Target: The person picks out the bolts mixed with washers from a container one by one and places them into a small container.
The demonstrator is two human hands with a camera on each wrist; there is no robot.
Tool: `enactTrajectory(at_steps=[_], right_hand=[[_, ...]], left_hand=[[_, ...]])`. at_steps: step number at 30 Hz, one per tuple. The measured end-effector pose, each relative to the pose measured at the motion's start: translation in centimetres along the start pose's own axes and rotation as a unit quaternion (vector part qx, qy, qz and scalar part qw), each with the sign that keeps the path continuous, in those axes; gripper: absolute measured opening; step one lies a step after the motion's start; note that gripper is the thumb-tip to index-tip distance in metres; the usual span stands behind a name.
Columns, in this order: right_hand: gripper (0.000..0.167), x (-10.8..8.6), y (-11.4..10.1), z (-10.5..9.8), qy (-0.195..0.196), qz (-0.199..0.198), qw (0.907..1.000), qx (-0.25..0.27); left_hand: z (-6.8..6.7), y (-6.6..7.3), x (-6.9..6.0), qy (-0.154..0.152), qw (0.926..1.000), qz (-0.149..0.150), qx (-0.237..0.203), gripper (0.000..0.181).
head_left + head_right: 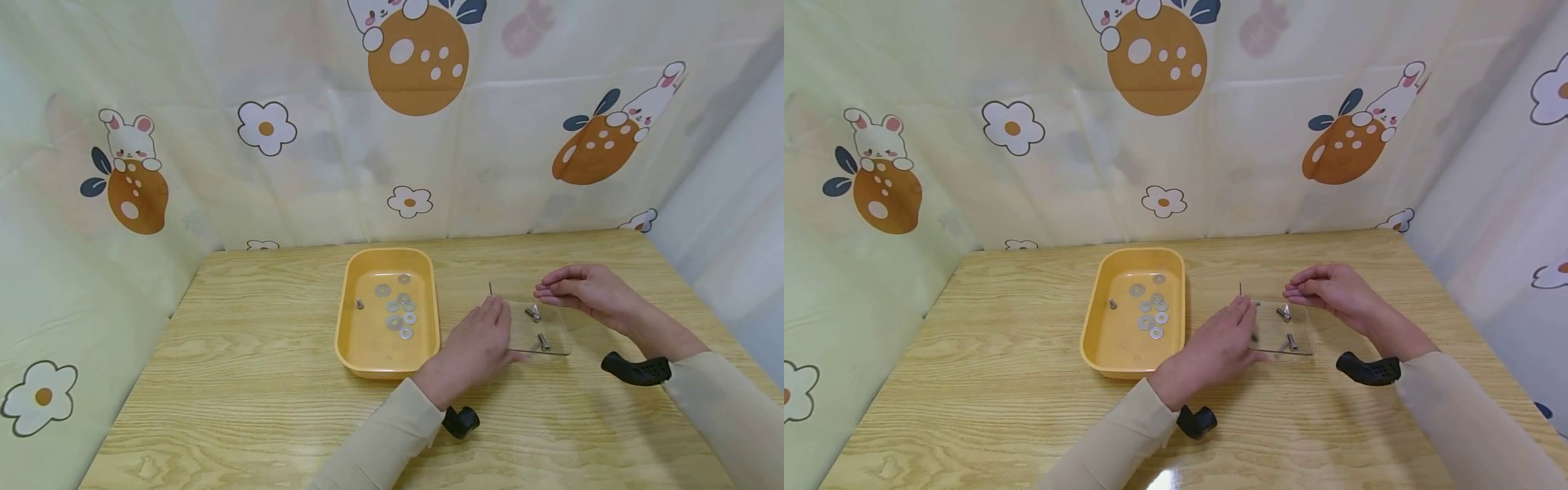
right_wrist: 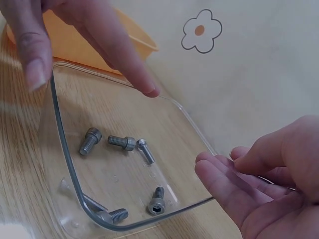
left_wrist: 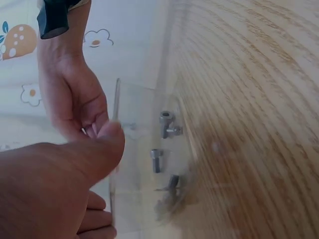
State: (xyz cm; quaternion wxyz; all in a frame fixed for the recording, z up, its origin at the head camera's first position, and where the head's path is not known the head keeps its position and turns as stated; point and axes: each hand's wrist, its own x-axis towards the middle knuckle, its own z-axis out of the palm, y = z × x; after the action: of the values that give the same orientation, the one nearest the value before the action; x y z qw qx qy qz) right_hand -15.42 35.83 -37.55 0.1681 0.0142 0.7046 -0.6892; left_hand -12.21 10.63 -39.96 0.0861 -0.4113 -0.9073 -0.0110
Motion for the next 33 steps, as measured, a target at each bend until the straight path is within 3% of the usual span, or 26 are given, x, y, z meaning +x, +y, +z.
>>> enactTrajectory(at_steps=[9,22,33], right_hand=[[0.031,0.0,-0.1,0.1,0.003,0.012,0.9999,0.003],[0.037,0.4,-0.7,1.0,0.001,0.014,0.9997,-0.019],[0.041,0.8,-1.4,2.4,-0.015,0.005,0.9999,-0.004]], left_hand=[[0.1,-0.1,-0.1,-0.028,0.9991,-0.018,-0.026,0.077],[-1.1,-0.9,-0.5,-0.061,0.9940,-0.054,-0.073,0.084],[-2.6,-2.4,-1.8,-0.044,0.9954,-0.055,-0.064,0.089]])
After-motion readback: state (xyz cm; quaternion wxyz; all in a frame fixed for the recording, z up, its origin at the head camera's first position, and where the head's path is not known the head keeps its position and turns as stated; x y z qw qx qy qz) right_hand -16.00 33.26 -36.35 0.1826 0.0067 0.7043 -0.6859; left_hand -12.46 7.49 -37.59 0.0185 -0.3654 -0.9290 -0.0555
